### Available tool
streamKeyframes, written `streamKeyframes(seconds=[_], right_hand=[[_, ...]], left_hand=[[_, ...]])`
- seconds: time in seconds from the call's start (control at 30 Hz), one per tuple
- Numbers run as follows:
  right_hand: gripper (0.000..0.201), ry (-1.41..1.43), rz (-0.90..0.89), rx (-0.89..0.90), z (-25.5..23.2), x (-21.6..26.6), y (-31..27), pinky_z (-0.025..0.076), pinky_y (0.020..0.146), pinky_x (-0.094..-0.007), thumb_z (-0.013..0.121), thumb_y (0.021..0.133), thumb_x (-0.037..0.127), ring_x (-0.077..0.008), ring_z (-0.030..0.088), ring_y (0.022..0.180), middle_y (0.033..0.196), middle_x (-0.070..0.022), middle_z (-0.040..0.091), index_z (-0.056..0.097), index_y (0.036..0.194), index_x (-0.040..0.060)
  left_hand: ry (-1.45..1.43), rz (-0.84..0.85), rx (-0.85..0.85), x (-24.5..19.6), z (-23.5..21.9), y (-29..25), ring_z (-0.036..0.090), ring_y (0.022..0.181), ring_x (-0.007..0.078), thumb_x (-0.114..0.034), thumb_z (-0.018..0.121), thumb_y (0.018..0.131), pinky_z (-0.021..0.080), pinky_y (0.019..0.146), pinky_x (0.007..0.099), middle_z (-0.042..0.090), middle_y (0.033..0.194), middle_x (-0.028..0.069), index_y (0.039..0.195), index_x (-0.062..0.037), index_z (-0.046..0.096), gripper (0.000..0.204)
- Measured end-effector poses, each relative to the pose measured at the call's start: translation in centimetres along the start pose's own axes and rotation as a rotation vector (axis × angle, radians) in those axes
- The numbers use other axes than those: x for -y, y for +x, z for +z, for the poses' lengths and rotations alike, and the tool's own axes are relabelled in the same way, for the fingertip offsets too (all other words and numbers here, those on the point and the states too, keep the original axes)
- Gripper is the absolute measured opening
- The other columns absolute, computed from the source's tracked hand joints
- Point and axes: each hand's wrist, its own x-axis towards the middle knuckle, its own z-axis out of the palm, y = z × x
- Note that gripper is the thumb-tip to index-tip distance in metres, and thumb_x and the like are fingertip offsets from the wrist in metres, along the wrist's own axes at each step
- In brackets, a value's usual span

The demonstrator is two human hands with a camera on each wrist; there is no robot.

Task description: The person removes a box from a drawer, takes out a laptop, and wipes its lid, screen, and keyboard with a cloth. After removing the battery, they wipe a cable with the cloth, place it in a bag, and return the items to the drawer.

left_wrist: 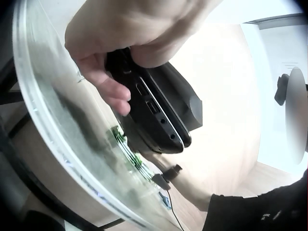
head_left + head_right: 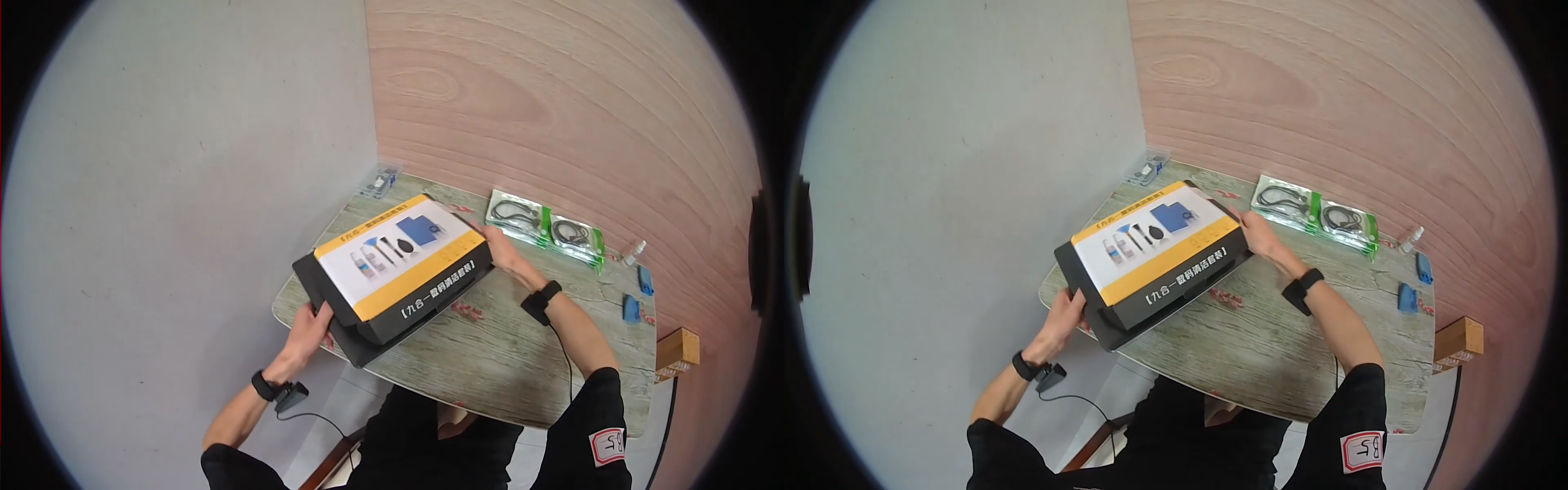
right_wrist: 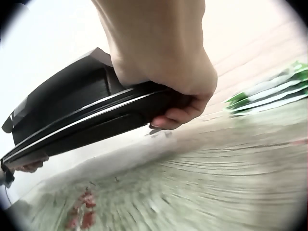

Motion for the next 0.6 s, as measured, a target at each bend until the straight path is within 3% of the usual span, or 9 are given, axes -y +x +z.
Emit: streamKeyframes(seconds=[0.13, 0.27, 0.3, 0.4, 0.5, 0.6], right_hand=[[0.065, 0.017, 0.066, -0.097, 4.8, -0.6, 5.8, 0.044, 0.062, -0.0438, 0.045, 0.105, 0.053, -0.0334, 0.055, 0.059, 0.066, -0.0217, 0.06, 0.065, 0.09, -0.0069], [0.061, 0.034, -0.027, -0.062, 7.1, 0.5, 8.6, 0.044, 0.061, -0.0445, 0.046, 0.105, 0.05, -0.0325, 0.055, 0.059, 0.066, -0.021, 0.059, 0.066, 0.088, -0.0053], [0.056, -0.015, -0.027, -0.038, 7.9, -0.4, 9.9, 0.047, 0.064, -0.0434, 0.049, 0.105, 0.047, -0.0332, 0.063, 0.064, 0.072, -0.0212, 0.065, 0.069, 0.093, -0.0035], [0.051, 0.073, -0.121, -0.065, 8.7, 0.5, 11.0, 0.051, 0.068, -0.0417, 0.052, 0.103, 0.046, -0.0343, 0.069, 0.072, 0.079, -0.0211, 0.07, 0.071, 0.101, -0.0012], [0.049, 0.11, -0.044, -0.011, 9.8, -0.9, 12.7, 0.053, 0.073, -0.0422, 0.053, 0.103, 0.046, -0.0367, 0.072, 0.084, 0.089, -0.0217, 0.073, 0.071, 0.109, 0.0014], [0.049, 0.053, -0.034, -0.024, 10.3, -1.0, 13.6, 0.052, 0.076, -0.0432, 0.053, 0.103, 0.046, -0.039, 0.071, 0.088, 0.093, -0.0233, 0.073, 0.072, 0.109, 0.0016]], left_hand=[[-0.108, -0.002, -0.083, 2.3, -0.8, -0.7, 0.061, 0.053, 0.0114, -0.041, 0.056, 0.104, 0.051, 0.044, 0.0248, 0.066, 0.075, 0.0077, 0.107, 0.0104, 0.058, 0.052], [-0.17, 0.032, -0.181, 2.4, -0.5, -1.1, 0.064, 0.058, 0.0128, -0.037, 0.053, 0.106, 0.054, 0.048, 0.0253, 0.068, 0.081, 0.0092, 0.112, 0.01, 0.056, 0.047], [-0.164, 0.01, -0.13, 2.5, -1.0, -1.0, 0.067, 0.063, 0.0155, -0.034, 0.051, 0.107, 0.058, 0.053, 0.0267, 0.07, 0.087, 0.0118, 0.118, 0.0106, 0.053, 0.046], [-0.186, 0.0, -0.105, 2.8, -1.0, -0.6, 0.071, 0.069, 0.0187, -0.034, 0.049, 0.108, 0.06, 0.057, 0.0287, 0.071, 0.094, 0.0151, 0.122, 0.0112, 0.05, 0.047], [-0.157, -0.033, -0.066, 3.5, -1.6, 0.0, 0.073, 0.074, 0.0223, -0.035, 0.047, 0.109, 0.061, 0.06, 0.0304, 0.071, 0.099, 0.018, 0.125, 0.0114, 0.047, 0.049], [-0.16, -0.052, -0.074, 3.4, -1.2, 0.1, 0.073, 0.071, 0.0215, -0.043, 0.049, 0.107, 0.061, 0.061, 0.0294, 0.072, 0.093, 0.0176, 0.119, 0.0123, 0.054, 0.057]])
